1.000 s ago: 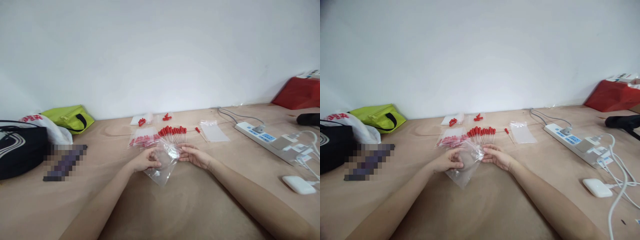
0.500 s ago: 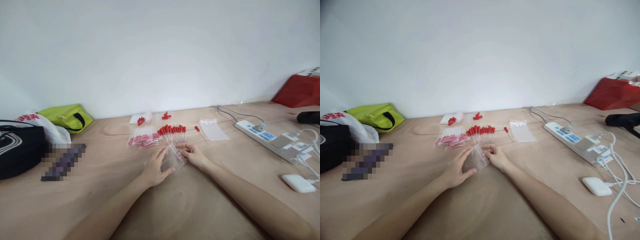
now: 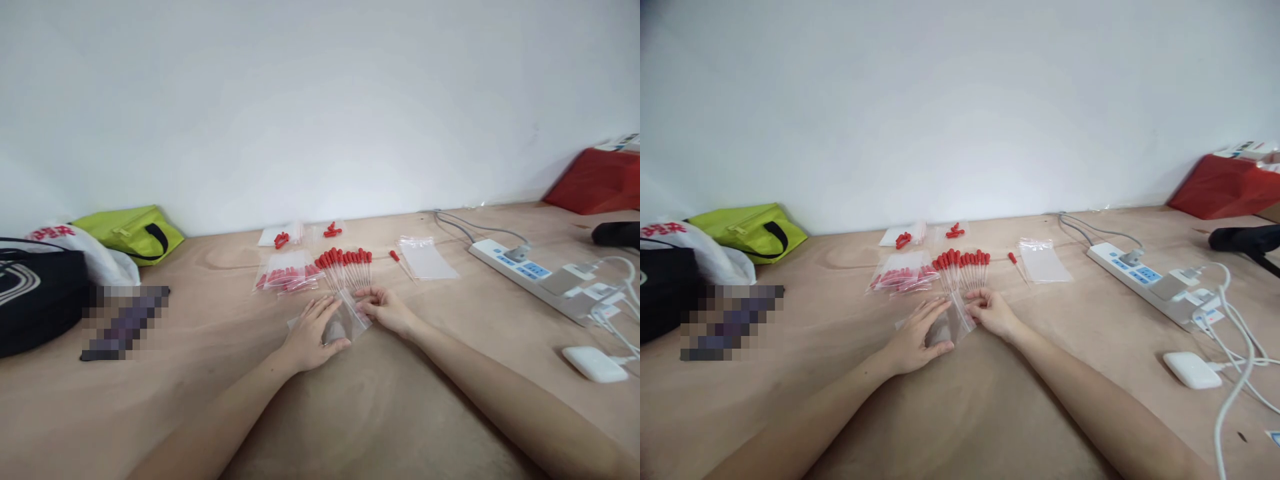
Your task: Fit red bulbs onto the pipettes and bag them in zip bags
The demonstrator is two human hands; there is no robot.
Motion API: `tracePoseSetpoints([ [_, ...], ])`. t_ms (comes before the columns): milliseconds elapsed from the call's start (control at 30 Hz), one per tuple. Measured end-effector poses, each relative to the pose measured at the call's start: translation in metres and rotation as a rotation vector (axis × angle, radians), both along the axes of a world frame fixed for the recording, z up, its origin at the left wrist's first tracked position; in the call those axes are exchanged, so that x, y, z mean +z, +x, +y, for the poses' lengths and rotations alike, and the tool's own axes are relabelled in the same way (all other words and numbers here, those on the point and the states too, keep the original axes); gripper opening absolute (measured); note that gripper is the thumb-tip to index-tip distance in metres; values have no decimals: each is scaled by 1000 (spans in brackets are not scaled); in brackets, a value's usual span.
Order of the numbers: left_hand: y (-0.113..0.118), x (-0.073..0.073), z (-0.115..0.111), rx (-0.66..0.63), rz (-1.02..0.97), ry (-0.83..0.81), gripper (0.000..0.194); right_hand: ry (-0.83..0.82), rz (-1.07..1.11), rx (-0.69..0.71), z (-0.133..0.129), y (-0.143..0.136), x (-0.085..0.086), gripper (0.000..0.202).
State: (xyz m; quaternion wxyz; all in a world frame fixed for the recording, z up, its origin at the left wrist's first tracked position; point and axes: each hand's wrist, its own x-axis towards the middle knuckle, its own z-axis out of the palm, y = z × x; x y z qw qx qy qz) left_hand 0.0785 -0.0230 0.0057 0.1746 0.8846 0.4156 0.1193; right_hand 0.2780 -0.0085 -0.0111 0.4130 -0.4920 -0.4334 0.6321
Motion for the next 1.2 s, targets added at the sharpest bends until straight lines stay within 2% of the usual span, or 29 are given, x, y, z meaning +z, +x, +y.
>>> tracePoseSetpoints([
  [133, -1, 0, 1, -9, -6, 6, 71, 96, -57, 6, 2, 1, -6, 22],
  [267, -4, 3, 3, -40, 1, 1, 72, 292, -286, 115, 2, 6, -10, 13],
  [433, -7, 5, 5, -87, -10, 9, 72, 769, -583, 273, -7, 13, 9, 33],
  [600, -9, 5, 7, -119, -23, -8, 72, 1066, -717, 448, -12, 18, 24, 29],
  [733, -11, 5, 10, -145, -48, -11, 78, 1110, -670, 516, -13, 18, 21, 45],
  [900, -11, 8, 10, -157, -42, -24, 80, 1096, -653, 513, -13, 13, 13, 24],
  [1033, -12, 9, 12, -172, -26, -43, 81, 1081, -685, 576, -11, 15, 12, 23],
  [1200, -15, 7, 15, -168, -40, -54, 80, 1123, -778, 628, -9, 21, 19, 22],
])
